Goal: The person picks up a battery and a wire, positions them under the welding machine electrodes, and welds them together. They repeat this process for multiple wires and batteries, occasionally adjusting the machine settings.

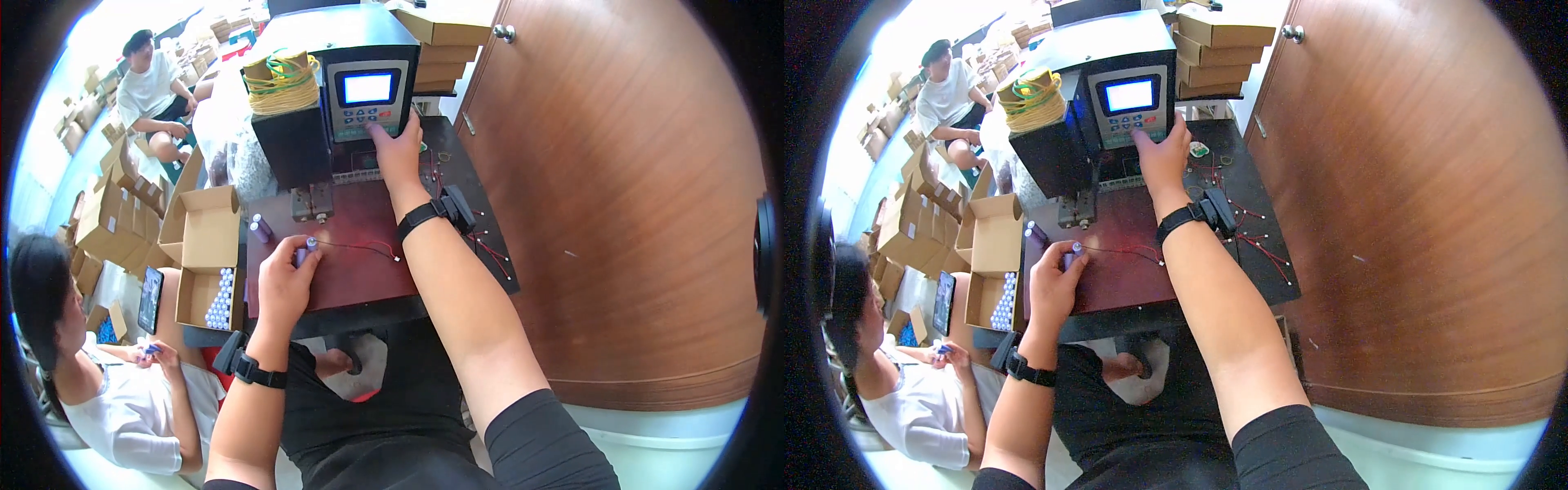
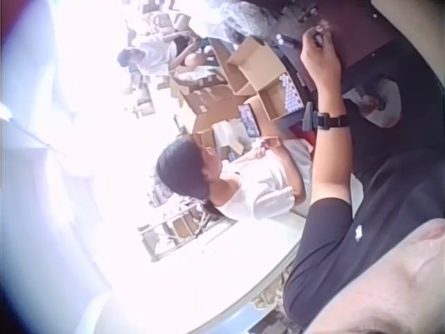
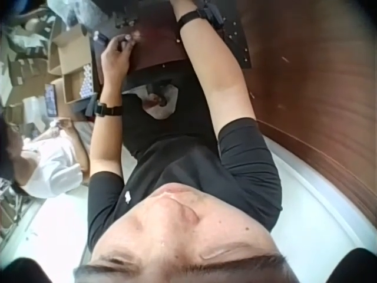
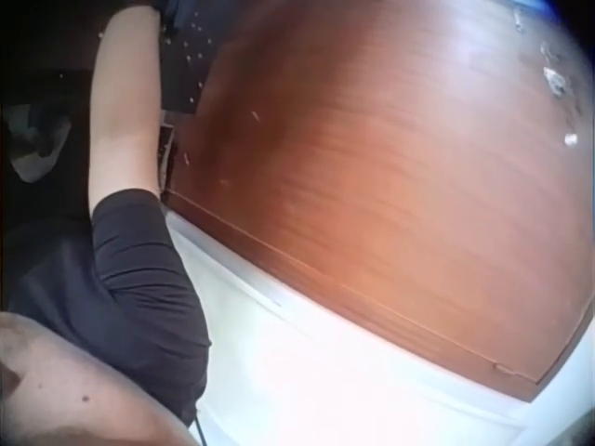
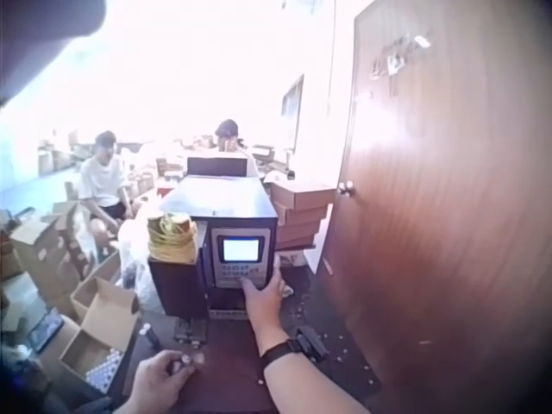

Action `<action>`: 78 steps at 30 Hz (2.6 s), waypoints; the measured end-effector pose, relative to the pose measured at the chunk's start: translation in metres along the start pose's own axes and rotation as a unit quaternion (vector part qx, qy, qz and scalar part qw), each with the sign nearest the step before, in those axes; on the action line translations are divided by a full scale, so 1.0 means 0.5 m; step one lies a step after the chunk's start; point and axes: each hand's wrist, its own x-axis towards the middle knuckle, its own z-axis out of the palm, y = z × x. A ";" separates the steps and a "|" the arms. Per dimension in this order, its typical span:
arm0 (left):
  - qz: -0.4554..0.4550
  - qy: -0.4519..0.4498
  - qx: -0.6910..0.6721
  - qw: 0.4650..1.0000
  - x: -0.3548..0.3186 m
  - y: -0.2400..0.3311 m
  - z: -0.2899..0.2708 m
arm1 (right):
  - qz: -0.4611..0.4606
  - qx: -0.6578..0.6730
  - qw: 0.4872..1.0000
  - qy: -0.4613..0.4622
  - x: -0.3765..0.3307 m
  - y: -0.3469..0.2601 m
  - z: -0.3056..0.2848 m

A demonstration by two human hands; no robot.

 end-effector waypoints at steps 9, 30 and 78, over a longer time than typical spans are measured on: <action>0.022 0.011 0.014 1.000 -0.007 -0.010 -0.003 | 0.031 -0.037 0.998 0.030 -0.039 -0.062 0.017; 0.019 0.004 0.029 0.999 -0.007 -0.004 0.001 | 0.006 -0.041 0.999 0.010 -0.007 -0.033 -0.008; 0.054 0.006 0.009 0.998 -0.017 -0.004 -0.012 | -0.230 -0.097 0.933 -0.257 -0.267 -0.145 -0.219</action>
